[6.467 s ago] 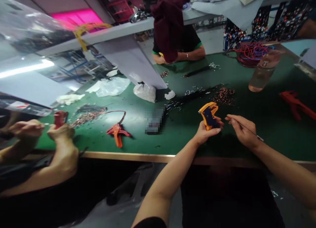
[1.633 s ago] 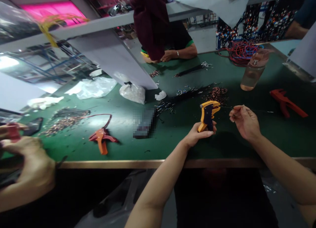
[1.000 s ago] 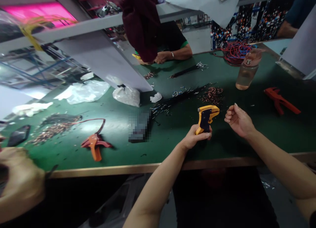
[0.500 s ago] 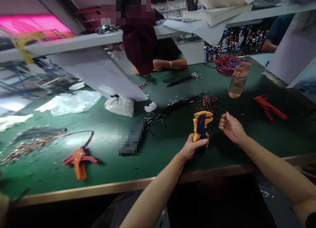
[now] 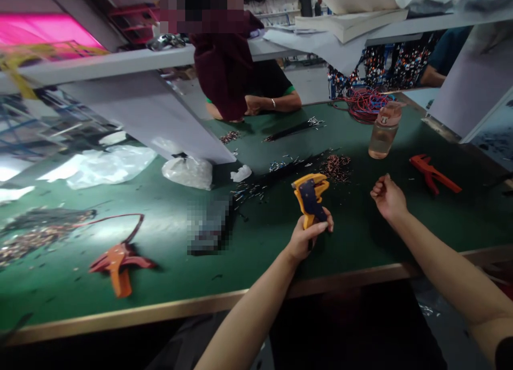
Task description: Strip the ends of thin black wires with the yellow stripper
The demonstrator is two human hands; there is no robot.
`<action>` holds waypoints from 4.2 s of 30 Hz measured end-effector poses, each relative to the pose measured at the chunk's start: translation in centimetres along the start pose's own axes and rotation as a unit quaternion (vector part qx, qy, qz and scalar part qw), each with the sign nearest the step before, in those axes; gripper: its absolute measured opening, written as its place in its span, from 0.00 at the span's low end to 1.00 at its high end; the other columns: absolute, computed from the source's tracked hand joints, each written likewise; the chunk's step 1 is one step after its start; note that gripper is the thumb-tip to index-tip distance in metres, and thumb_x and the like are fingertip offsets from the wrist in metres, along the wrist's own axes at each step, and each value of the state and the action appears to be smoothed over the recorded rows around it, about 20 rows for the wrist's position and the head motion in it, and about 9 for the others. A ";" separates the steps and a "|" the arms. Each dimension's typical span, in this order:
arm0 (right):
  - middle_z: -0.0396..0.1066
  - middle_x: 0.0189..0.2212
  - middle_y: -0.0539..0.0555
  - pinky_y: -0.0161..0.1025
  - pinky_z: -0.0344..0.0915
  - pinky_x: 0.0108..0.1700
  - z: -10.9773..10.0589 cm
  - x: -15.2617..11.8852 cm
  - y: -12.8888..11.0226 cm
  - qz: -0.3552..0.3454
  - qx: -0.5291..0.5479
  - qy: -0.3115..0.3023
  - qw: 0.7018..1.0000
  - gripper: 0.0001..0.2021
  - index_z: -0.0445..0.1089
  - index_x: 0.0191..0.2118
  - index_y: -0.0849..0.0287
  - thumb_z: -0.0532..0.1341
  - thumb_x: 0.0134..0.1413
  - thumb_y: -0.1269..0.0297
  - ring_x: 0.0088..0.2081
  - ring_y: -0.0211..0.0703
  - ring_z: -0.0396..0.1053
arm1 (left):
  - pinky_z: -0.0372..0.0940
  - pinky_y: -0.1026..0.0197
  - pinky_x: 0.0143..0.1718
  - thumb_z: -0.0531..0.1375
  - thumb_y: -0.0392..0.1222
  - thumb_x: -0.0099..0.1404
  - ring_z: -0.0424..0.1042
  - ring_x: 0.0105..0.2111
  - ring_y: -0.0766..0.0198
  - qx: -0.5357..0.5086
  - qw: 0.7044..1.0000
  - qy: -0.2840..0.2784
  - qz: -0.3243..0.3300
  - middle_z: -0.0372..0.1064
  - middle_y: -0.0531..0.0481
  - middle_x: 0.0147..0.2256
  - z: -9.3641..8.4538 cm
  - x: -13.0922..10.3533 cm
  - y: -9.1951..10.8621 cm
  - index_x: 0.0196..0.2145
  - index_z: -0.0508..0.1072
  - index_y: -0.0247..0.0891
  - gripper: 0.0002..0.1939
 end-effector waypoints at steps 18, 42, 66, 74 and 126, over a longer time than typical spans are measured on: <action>0.77 0.26 0.51 0.36 0.69 0.28 2.2 -5.7 -1.4 -0.273 -0.188 -0.167 0.929 0.16 0.79 0.34 0.56 0.62 0.64 0.49 0.26 0.38 0.73 | 0.65 0.53 0.45 0.72 0.47 0.48 0.73 0.35 0.59 -0.006 1.000 -0.006 -0.003 0.74 0.48 0.35 -0.7 0.5 -0.4 0.44 0.76 0.36 0.26; 0.81 0.33 0.55 0.40 0.73 0.34 3.2 -8.2 -2.8 -0.518 -0.340 -0.320 0.717 0.11 0.78 0.44 0.56 0.60 0.63 0.75 0.32 0.43 0.78 | 0.63 0.58 0.36 0.72 0.52 0.51 0.68 0.28 0.65 0.079 0.996 0.030 0.004 0.70 0.52 0.27 -0.8 0.4 -0.4 0.36 0.75 0.35 0.20; 0.81 0.32 0.52 0.39 0.74 0.34 3.0 -7.7 -2.4 -0.472 -0.331 -0.302 0.760 0.11 0.79 0.40 0.55 0.59 0.63 0.73 0.31 0.42 0.78 | 0.48 0.64 0.19 0.71 0.55 0.49 0.54 0.14 0.73 0.110 0.984 0.138 -0.032 0.54 0.61 0.13 -0.9 0.5 -0.9 0.20 0.63 0.38 0.24; 0.79 0.26 0.53 0.39 0.73 0.29 1.9 -5.7 -0.9 -0.256 -0.239 -0.180 0.919 0.15 0.79 0.33 0.56 0.61 0.65 0.53 0.27 0.42 0.76 | 0.62 0.59 0.31 0.72 0.49 0.46 0.69 0.25 0.65 -0.026 0.996 0.069 -0.043 0.70 0.52 0.25 -1.9 0.9 -0.1 0.37 0.75 0.33 0.23; 0.69 0.18 0.47 0.33 0.63 0.23 1.7 -2.9 1.5 0.107 0.021 -0.108 0.988 0.25 0.73 0.26 0.58 0.77 0.33 0.41 0.21 0.34 0.65 | 0.54 0.64 0.21 0.72 0.55 0.49 0.60 0.18 0.71 0.078 0.992 0.000 -0.098 0.62 0.55 0.18 -1.1 -0.1 -1.2 0.26 0.70 0.34 0.23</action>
Point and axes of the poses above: each hand's wrist, its own x-axis towards the middle knuckle, its own z-axis out of the palm, y = z × x, the point moved 2 cm from there along x, towards the middle knuckle
